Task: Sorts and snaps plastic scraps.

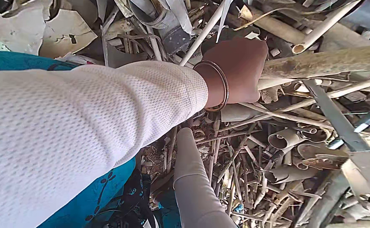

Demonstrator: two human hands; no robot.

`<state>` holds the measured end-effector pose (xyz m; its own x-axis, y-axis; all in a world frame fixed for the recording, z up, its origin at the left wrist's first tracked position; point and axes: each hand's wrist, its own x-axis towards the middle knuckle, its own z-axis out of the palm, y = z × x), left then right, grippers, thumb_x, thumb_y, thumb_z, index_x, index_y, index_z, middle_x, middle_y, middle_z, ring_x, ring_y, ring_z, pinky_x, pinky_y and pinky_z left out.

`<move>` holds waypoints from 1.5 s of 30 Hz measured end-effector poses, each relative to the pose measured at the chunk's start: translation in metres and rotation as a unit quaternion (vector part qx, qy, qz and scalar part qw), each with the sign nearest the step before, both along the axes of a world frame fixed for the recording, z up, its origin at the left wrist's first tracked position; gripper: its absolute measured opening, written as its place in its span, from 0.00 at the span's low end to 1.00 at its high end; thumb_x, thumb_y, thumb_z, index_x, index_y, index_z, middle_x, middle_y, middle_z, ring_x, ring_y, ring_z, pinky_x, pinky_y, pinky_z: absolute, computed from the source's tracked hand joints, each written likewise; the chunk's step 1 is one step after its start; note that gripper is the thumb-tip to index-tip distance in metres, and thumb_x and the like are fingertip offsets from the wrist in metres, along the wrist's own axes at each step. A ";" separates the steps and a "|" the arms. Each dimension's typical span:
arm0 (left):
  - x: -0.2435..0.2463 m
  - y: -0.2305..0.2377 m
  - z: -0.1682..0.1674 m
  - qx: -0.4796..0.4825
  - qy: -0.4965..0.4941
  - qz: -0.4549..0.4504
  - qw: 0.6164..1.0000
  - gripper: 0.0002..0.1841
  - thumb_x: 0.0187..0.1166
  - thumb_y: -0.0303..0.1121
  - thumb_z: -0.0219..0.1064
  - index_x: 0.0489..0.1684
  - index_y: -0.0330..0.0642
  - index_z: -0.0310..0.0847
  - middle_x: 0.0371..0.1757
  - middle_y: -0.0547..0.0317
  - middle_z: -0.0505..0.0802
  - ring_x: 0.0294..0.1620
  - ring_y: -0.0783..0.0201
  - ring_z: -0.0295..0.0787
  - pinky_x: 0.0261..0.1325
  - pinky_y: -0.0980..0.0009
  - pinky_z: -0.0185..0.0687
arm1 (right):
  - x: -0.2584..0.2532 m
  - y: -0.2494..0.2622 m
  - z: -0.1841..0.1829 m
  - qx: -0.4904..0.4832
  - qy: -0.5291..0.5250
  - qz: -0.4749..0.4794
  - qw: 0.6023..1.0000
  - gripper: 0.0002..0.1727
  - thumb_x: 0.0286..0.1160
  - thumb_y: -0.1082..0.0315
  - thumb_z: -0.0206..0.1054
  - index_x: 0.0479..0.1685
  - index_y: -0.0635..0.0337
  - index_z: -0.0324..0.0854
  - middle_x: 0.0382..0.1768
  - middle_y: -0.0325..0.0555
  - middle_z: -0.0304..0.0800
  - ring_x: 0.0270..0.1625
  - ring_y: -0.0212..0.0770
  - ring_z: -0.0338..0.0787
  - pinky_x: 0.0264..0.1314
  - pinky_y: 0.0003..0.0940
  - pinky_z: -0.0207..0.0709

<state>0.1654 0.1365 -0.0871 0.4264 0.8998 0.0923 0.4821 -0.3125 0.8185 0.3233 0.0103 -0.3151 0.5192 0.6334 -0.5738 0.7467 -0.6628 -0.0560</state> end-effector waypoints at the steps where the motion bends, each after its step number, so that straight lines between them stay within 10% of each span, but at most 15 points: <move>1: 0.001 0.000 -0.004 0.016 0.001 -0.006 1.000 0.32 0.32 0.65 0.82 0.42 0.64 0.91 0.31 0.76 0.88 0.31 0.76 0.84 0.32 0.62 0.81 | 0.017 -0.011 -0.032 0.048 -0.015 0.015 0.999 0.25 0.80 0.49 0.69 0.58 0.63 0.88 0.62 0.65 0.89 0.67 0.63 0.88 0.67 0.65 0.78; 4: -0.003 -0.002 -0.022 0.085 -0.003 -0.048 0.995 0.30 0.38 0.70 0.77 0.41 0.67 0.89 0.31 0.77 0.88 0.32 0.75 0.84 0.31 0.59 0.82 | 0.056 -0.026 -0.023 0.123 0.050 -0.033 0.991 0.22 0.82 0.57 0.68 0.68 0.62 0.83 0.61 0.66 0.89 0.64 0.65 0.88 0.67 0.67 0.78; 7: -0.003 -0.034 -0.014 0.174 -0.015 -0.065 0.982 0.27 0.51 0.68 0.74 0.39 0.58 0.89 0.29 0.68 0.87 0.29 0.68 0.84 0.25 0.57 0.78 | 0.085 -0.039 0.047 0.240 0.172 -0.069 0.953 0.15 0.85 0.61 0.67 0.55 0.65 0.80 0.28 0.50 0.83 0.24 0.43 0.81 0.30 0.43 0.79; 8: -0.011 -0.052 0.035 0.035 0.086 -0.135 0.986 0.25 0.63 0.58 0.78 0.50 0.50 0.87 0.40 0.57 0.90 0.43 0.56 0.88 0.43 0.48 0.82 | 0.092 -0.040 0.072 0.260 0.247 -0.074 0.930 0.09 0.85 0.66 0.66 0.49 0.64 0.77 0.20 0.41 0.79 0.17 0.33 0.78 0.23 0.32 0.79; 14: 0.007 -0.100 0.069 -0.072 0.110 -0.211 0.969 0.27 0.67 0.42 0.82 0.61 0.36 0.84 0.54 0.39 0.90 0.58 0.41 0.87 0.61 0.37 0.78 | 0.077 -0.063 0.223 0.274 0.545 -0.027 0.791 0.07 0.75 0.76 0.61 0.33 0.55 0.81 0.13 0.33 0.82 0.12 0.27 0.78 0.17 0.23 0.77; 19: 0.010 -0.130 0.075 -0.120 -0.049 -0.194 0.972 0.26 0.65 0.39 0.85 0.59 0.35 0.84 0.50 0.45 0.92 0.54 0.52 0.89 0.64 0.45 0.79 | 0.044 -0.110 0.281 0.326 0.476 -0.042 0.816 0.05 0.80 0.71 0.66 0.37 0.61 0.83 0.11 0.37 0.77 0.07 0.27 0.72 0.10 0.24 0.71; 23: 0.005 -0.136 0.064 -0.094 -0.182 -0.087 0.975 0.33 0.60 0.36 0.85 0.65 0.32 0.80 0.53 0.44 0.92 0.54 0.57 0.91 0.66 0.53 0.83 | 0.028 -0.157 0.290 0.306 0.266 -0.198 0.892 0.25 0.91 0.50 0.59 0.73 0.58 0.68 0.31 0.48 0.82 0.17 0.39 0.78 0.19 0.36 0.79; 28: -0.001 -0.167 0.073 -0.053 -0.317 0.015 0.947 0.32 0.62 0.26 0.83 0.67 0.32 0.75 0.54 0.55 0.91 0.54 0.75 0.89 0.64 0.74 0.84 | -0.010 -0.214 0.289 0.311 0.301 -0.179 0.884 0.17 0.89 0.76 0.50 0.72 0.70 0.70 0.43 0.52 0.82 0.33 0.37 0.85 0.39 0.33 0.83; 35: 0.003 -0.229 0.084 -0.037 -0.388 0.061 0.919 0.43 0.59 0.21 0.80 0.78 0.31 0.59 0.62 0.51 0.86 0.61 0.67 0.88 0.67 0.68 0.86 | -0.074 -0.222 0.324 0.403 0.188 -0.016 0.895 0.28 0.87 0.74 0.51 0.86 0.69 0.64 0.60 0.65 0.89 0.62 0.58 0.90 0.71 0.51 0.78; 45: -0.017 -0.226 0.074 -0.048 -0.382 0.039 0.922 0.40 0.60 0.20 0.75 0.77 0.28 0.57 0.62 0.47 0.87 0.60 0.62 0.89 0.65 0.62 0.88 | -0.062 -0.239 0.316 0.313 0.283 -0.026 0.906 0.28 0.84 0.75 0.57 0.84 0.67 0.64 0.63 0.66 0.86 0.66 0.60 0.88 0.69 0.57 0.80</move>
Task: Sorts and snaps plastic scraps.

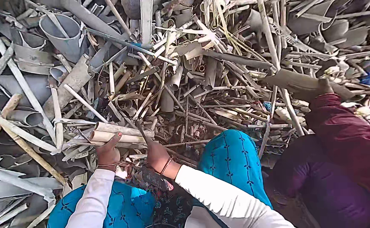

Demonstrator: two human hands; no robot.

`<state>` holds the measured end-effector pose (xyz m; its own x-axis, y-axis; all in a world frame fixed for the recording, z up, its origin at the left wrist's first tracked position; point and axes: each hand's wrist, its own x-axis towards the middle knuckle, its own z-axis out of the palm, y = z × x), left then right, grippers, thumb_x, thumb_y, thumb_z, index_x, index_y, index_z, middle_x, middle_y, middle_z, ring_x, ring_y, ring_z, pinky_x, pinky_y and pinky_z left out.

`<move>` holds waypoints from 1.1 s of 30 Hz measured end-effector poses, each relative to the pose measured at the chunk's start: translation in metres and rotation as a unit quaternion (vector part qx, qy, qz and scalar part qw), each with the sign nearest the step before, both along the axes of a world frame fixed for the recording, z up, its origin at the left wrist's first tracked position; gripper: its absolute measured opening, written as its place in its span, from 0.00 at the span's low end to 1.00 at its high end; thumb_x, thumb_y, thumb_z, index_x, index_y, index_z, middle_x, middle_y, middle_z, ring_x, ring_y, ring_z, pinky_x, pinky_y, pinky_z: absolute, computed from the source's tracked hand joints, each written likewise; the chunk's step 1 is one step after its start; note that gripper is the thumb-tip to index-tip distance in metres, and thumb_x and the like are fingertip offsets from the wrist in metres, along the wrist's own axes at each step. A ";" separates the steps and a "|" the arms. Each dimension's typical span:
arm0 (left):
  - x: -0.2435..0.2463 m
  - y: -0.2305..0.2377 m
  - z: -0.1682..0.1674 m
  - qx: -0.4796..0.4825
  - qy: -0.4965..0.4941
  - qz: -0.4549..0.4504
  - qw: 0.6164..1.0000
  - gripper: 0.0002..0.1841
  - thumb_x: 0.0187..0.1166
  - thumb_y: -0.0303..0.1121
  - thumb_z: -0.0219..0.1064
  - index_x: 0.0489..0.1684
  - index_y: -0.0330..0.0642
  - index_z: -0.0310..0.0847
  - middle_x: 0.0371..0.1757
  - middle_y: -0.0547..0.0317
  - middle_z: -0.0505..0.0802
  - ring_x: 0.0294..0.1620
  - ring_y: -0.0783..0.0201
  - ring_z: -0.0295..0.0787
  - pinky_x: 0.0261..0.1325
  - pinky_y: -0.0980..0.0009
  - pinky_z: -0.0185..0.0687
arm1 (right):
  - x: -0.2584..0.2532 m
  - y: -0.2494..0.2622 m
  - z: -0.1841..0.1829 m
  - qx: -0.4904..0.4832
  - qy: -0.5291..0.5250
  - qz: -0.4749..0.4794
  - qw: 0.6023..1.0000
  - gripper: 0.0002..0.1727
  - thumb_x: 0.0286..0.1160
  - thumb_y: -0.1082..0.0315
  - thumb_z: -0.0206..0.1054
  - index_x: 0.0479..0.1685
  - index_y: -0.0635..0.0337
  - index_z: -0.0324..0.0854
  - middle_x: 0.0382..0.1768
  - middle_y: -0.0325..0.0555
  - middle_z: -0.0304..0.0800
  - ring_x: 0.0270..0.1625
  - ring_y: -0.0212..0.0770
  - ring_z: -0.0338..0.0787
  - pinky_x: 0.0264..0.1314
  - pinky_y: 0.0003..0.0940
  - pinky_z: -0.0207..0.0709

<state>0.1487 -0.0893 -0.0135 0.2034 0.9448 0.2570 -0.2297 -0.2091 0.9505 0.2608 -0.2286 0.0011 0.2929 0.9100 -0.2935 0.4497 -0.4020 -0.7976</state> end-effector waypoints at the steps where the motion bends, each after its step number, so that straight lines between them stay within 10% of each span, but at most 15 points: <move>1: -0.004 0.001 0.003 0.007 0.006 -0.003 1.000 0.38 0.61 0.19 0.73 0.75 0.28 0.58 0.60 0.49 0.87 0.60 0.64 0.89 0.65 0.63 0.88 | 0.008 0.005 -0.009 -0.027 0.009 -0.010 1.000 0.24 0.83 0.74 0.58 0.78 0.69 0.70 0.64 0.67 0.85 0.67 0.62 0.87 0.69 0.58 0.79; 7: -0.015 0.007 0.007 0.046 0.010 -0.057 0.997 0.33 0.59 0.20 0.70 0.69 0.32 0.64 0.56 0.57 0.90 0.59 0.65 0.90 0.65 0.64 0.88 | -0.002 -0.004 0.020 0.025 0.045 0.037 0.998 0.28 0.85 0.76 0.53 0.85 0.66 0.64 0.67 0.67 0.84 0.70 0.61 0.86 0.72 0.58 0.77; 11: -0.024 0.013 0.003 0.078 0.036 -0.071 0.994 0.37 0.56 0.25 0.76 0.70 0.32 0.64 0.57 0.60 0.91 0.59 0.66 0.91 0.65 0.66 0.89 | 0.007 0.007 -0.002 -0.061 0.076 0.026 0.995 0.19 0.81 0.76 0.59 0.69 0.74 0.74 0.64 0.70 0.83 0.69 0.64 0.85 0.69 0.60 0.77; 16: -0.016 0.004 0.000 0.043 0.055 0.069 0.995 0.42 0.66 0.20 0.73 0.82 0.27 0.51 0.68 0.46 0.83 0.67 0.63 0.85 0.71 0.65 0.83 | -0.025 0.003 0.000 0.035 0.098 0.044 0.994 0.32 0.80 0.78 0.59 0.87 0.66 0.61 0.62 0.67 0.86 0.65 0.62 0.89 0.67 0.58 0.81; 19: -0.020 0.008 0.008 0.013 0.039 0.129 0.991 0.37 0.72 0.20 0.71 0.82 0.29 0.54 0.70 0.44 0.82 0.69 0.61 0.84 0.73 0.64 0.82 | -0.015 0.014 -0.024 -0.058 0.127 0.003 0.990 0.19 0.78 0.75 0.64 0.66 0.74 0.75 0.60 0.69 0.85 0.64 0.63 0.88 0.64 0.60 0.80; 26: -0.034 0.022 0.024 0.011 0.012 0.124 0.992 0.29 0.81 0.25 0.65 0.81 0.31 0.58 0.69 0.50 0.84 0.69 0.64 0.84 0.73 0.64 0.81 | -0.021 0.013 -0.036 -0.034 0.157 -0.025 0.987 0.19 0.80 0.75 0.62 0.67 0.75 0.77 0.60 0.69 0.85 0.65 0.61 0.87 0.67 0.57 0.78; 31: -0.030 0.023 0.008 0.022 0.079 0.091 0.992 0.39 0.74 0.25 0.71 0.84 0.28 0.52 0.74 0.46 0.81 0.73 0.65 0.81 0.77 0.68 0.77 | -0.012 0.019 -0.026 0.087 0.192 -0.100 0.972 0.30 0.92 0.73 0.47 0.94 0.61 0.54 0.69 0.66 0.84 0.68 0.59 0.87 0.73 0.55 0.76; 33: -0.025 0.017 0.004 0.037 0.086 0.075 0.993 0.41 0.70 0.23 0.73 0.83 0.25 0.52 0.72 0.45 0.82 0.72 0.64 0.82 0.76 0.68 0.78 | -0.013 0.022 -0.027 0.052 0.148 -0.024 0.987 0.26 0.87 0.76 0.53 0.84 0.70 0.66 0.67 0.69 0.84 0.70 0.61 0.86 0.74 0.58 0.75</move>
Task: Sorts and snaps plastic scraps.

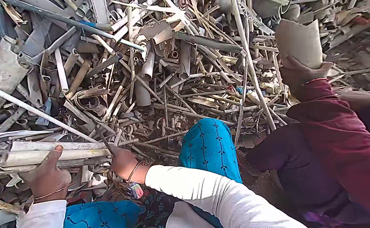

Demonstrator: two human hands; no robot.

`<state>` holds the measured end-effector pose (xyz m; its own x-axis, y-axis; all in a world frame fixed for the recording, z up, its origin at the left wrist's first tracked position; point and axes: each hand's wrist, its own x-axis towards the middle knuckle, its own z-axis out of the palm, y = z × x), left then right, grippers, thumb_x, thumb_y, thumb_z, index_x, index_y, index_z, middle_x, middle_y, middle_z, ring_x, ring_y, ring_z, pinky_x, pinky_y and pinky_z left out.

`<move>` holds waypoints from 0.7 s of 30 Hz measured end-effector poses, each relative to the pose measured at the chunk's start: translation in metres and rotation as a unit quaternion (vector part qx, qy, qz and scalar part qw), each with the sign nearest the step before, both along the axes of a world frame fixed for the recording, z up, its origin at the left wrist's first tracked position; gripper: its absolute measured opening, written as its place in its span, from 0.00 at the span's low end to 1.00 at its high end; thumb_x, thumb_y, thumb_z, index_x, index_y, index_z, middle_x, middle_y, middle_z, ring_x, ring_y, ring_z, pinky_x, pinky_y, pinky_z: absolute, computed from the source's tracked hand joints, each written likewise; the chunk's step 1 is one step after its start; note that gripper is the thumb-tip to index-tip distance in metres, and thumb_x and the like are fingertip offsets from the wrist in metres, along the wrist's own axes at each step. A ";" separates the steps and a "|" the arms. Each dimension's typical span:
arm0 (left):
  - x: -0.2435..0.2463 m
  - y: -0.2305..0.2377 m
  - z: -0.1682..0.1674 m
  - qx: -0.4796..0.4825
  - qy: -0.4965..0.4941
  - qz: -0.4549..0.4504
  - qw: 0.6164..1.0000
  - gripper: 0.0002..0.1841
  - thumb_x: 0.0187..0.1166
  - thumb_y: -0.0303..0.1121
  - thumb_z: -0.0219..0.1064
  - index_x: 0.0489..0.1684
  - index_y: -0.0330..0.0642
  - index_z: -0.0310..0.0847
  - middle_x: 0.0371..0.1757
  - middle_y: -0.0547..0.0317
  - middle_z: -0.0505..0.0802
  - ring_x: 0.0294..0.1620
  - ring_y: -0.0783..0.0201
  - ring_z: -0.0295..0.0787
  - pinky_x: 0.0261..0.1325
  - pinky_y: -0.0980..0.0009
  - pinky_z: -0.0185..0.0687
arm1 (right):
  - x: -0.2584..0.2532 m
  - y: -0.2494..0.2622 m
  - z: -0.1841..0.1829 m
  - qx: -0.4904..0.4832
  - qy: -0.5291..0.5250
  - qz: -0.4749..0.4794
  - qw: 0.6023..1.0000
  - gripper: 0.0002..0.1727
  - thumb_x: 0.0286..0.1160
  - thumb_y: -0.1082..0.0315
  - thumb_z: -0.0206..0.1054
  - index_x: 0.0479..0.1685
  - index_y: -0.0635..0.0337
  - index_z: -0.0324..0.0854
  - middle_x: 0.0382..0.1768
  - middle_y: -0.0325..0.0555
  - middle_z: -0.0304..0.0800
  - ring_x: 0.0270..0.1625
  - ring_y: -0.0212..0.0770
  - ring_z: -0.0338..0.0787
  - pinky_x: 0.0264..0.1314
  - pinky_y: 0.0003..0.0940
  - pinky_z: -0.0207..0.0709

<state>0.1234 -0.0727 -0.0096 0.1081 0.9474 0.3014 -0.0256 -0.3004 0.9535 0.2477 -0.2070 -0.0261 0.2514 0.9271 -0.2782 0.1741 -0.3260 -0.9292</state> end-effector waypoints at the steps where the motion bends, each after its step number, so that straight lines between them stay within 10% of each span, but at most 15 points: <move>1: 0.001 0.000 -0.001 0.010 0.008 -0.010 1.000 0.42 0.67 0.22 0.73 0.83 0.24 0.51 0.71 0.45 0.82 0.71 0.65 0.83 0.75 0.68 0.79 | 0.003 0.003 0.000 -0.038 -0.021 0.054 0.998 0.20 0.84 0.77 0.57 0.72 0.75 0.74 0.63 0.70 0.85 0.67 0.63 0.86 0.70 0.60 0.76; 3: -0.002 0.008 -0.005 0.027 0.024 -0.010 0.999 0.44 0.65 0.22 0.75 0.82 0.22 0.50 0.70 0.44 0.83 0.70 0.64 0.84 0.75 0.68 0.80 | 0.007 0.005 0.001 -0.068 -0.037 0.068 0.995 0.18 0.81 0.76 0.60 0.68 0.75 0.76 0.62 0.70 0.85 0.66 0.63 0.86 0.67 0.61 0.77; 6: -0.007 0.014 -0.006 0.025 0.012 -0.014 1.000 0.39 0.69 0.21 0.72 0.81 0.24 0.55 0.68 0.46 0.85 0.69 0.64 0.85 0.75 0.68 0.80 | 0.008 0.007 -0.001 0.012 -0.049 0.037 0.998 0.28 0.87 0.76 0.53 0.87 0.66 0.65 0.72 0.65 0.83 0.73 0.59 0.84 0.77 0.56 0.74; 9: -0.012 0.011 -0.002 -0.006 -0.004 0.022 1.000 0.37 0.72 0.22 0.71 0.81 0.26 0.56 0.69 0.47 0.84 0.68 0.65 0.85 0.73 0.68 0.81 | 0.022 0.020 -0.006 -0.008 -0.120 0.175 0.977 0.18 0.85 0.78 0.55 0.69 0.75 0.78 0.63 0.71 0.84 0.68 0.64 0.84 0.72 0.59 0.73; 13: -0.033 0.019 0.015 0.039 -0.052 0.071 0.995 0.34 0.73 0.21 0.69 0.80 0.26 0.59 0.68 0.45 0.84 0.69 0.61 0.84 0.76 0.65 0.79 | 0.052 0.027 0.014 0.020 -0.085 0.062 0.994 0.23 0.89 0.75 0.52 0.80 0.66 0.74 0.63 0.66 0.87 0.63 0.57 0.88 0.68 0.52 0.77; 16: -0.078 0.043 0.048 0.112 -0.125 0.056 0.984 0.26 0.75 0.20 0.65 0.74 0.26 0.65 0.64 0.41 0.86 0.67 0.52 0.85 0.73 0.57 0.82 | 0.071 0.023 0.005 0.043 -0.043 -0.034 0.998 0.21 0.87 0.70 0.55 0.76 0.59 0.77 0.41 0.61 0.88 0.34 0.52 0.86 0.37 0.50 0.80; 21: -0.217 0.022 0.175 0.206 -0.112 0.142 0.962 0.15 0.92 0.22 0.36 0.58 0.32 0.70 0.55 0.45 0.86 0.63 0.55 0.87 0.72 0.56 0.83 | 0.079 0.034 0.001 0.043 -0.044 -0.052 0.997 0.22 0.89 0.70 0.54 0.80 0.58 0.75 0.37 0.54 0.87 0.28 0.42 0.81 0.35 0.43 0.78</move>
